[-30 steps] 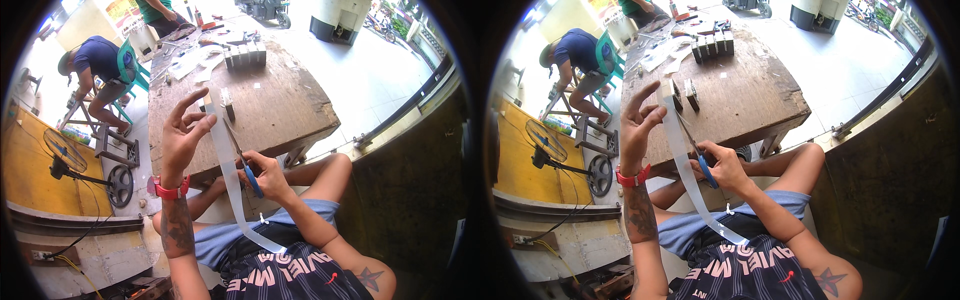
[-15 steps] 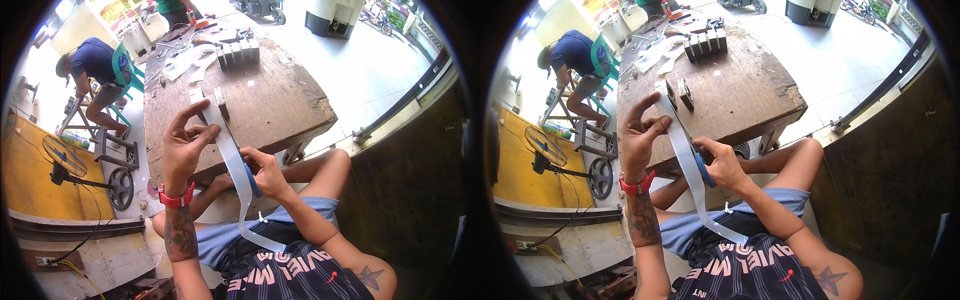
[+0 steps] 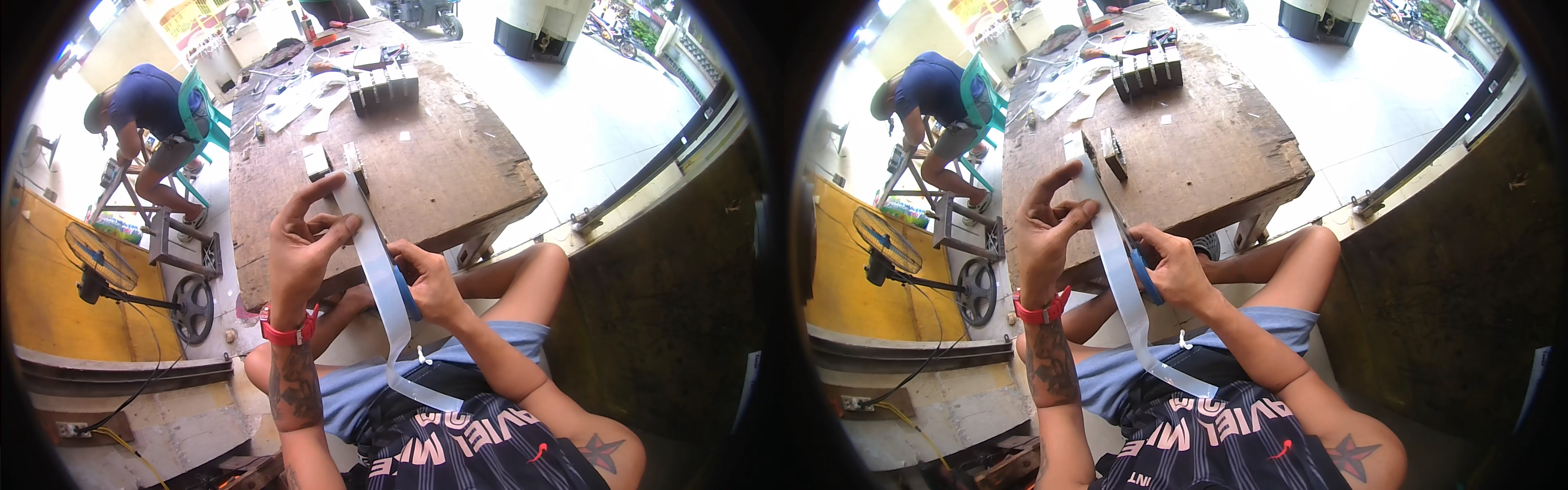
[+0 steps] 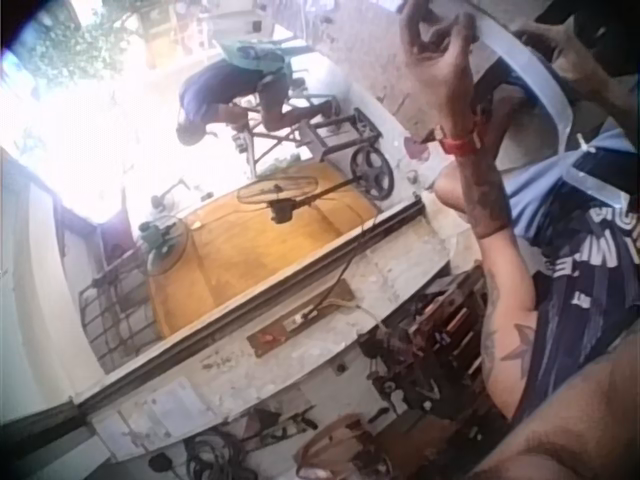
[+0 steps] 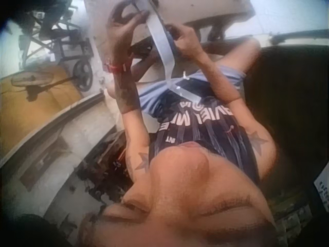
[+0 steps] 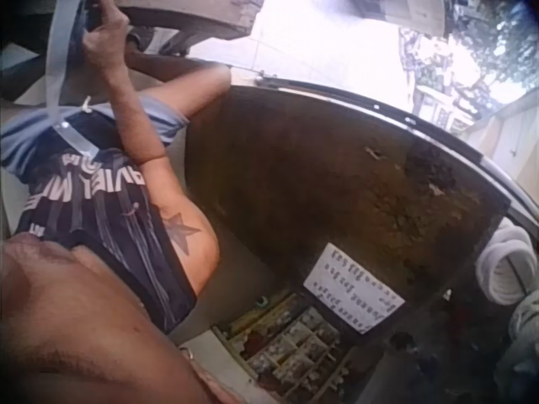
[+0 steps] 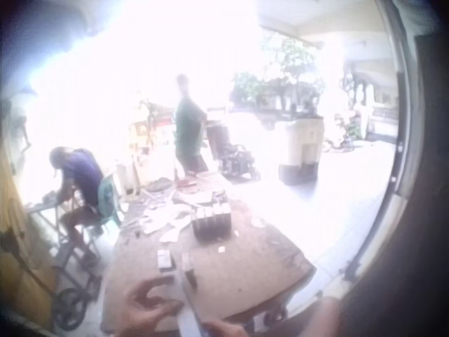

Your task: The person cuts a long strip of white insulating tape into small squares using scissors, then places the squares into the slots of a square metal stator core. The person repeats this process, filling the slots with the tape pieces.

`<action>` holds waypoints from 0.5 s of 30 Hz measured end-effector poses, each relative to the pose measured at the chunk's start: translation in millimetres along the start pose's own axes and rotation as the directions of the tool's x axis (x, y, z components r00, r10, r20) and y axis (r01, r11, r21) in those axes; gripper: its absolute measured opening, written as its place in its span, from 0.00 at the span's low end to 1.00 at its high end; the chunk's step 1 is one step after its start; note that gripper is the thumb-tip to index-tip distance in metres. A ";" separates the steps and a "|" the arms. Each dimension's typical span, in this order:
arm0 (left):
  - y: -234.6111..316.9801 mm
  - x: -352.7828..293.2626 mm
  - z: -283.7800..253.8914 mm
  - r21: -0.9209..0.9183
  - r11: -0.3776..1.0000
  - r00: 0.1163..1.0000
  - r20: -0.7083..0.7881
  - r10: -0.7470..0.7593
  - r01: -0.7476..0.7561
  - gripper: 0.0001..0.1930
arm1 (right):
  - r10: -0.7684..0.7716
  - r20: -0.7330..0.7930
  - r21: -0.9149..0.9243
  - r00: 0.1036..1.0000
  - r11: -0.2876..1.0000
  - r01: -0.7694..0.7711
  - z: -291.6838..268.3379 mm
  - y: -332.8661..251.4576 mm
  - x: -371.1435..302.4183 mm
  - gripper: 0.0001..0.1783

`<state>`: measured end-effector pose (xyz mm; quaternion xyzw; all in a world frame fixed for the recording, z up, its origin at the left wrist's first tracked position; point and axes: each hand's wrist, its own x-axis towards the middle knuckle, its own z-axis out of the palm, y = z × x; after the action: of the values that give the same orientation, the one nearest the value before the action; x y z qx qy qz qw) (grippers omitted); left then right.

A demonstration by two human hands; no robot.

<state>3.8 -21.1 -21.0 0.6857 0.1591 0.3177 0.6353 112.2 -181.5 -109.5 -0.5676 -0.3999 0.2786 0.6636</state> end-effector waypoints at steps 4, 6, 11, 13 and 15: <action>-2.9 -7.8 2.1 0.012 0.998 0.998 0.021 -0.063 0.063 0.28 | -0.009 0.012 -0.017 1.000 1.000 0.010 -4.1 1.8 0.1 0.23; -5.2 -11.9 4.6 0.012 0.999 0.998 0.035 -0.049 0.048 0.28 | -0.024 0.007 -0.012 1.000 1.000 0.024 -5.0 3.2 0.9 0.23; -12.1 -17.3 6.8 -0.058 0.997 0.999 0.024 -0.042 0.043 0.28 | -0.006 -0.044 0.085 0.999 0.996 0.009 2.6 -1.7 4.6 0.21; -14.0 -19.4 3.2 -0.070 0.995 0.997 0.040 -0.062 0.064 0.28 | 0.060 -0.097 0.048 0.993 0.997 -0.055 -3.8 -7.5 11.7 0.23; -16.0 -19.1 -2.4 -0.031 1.000 1.000 -0.028 -0.004 0.003 0.28 | 0.037 -0.163 -0.290 0.986 0.953 -0.084 -32.5 -12.4 32.1 0.27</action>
<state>-9.0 -28.9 -41.0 0.6711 0.1642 0.3286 0.6440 155.6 -174.8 -91.7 -0.6925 -0.3662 0.1908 0.5915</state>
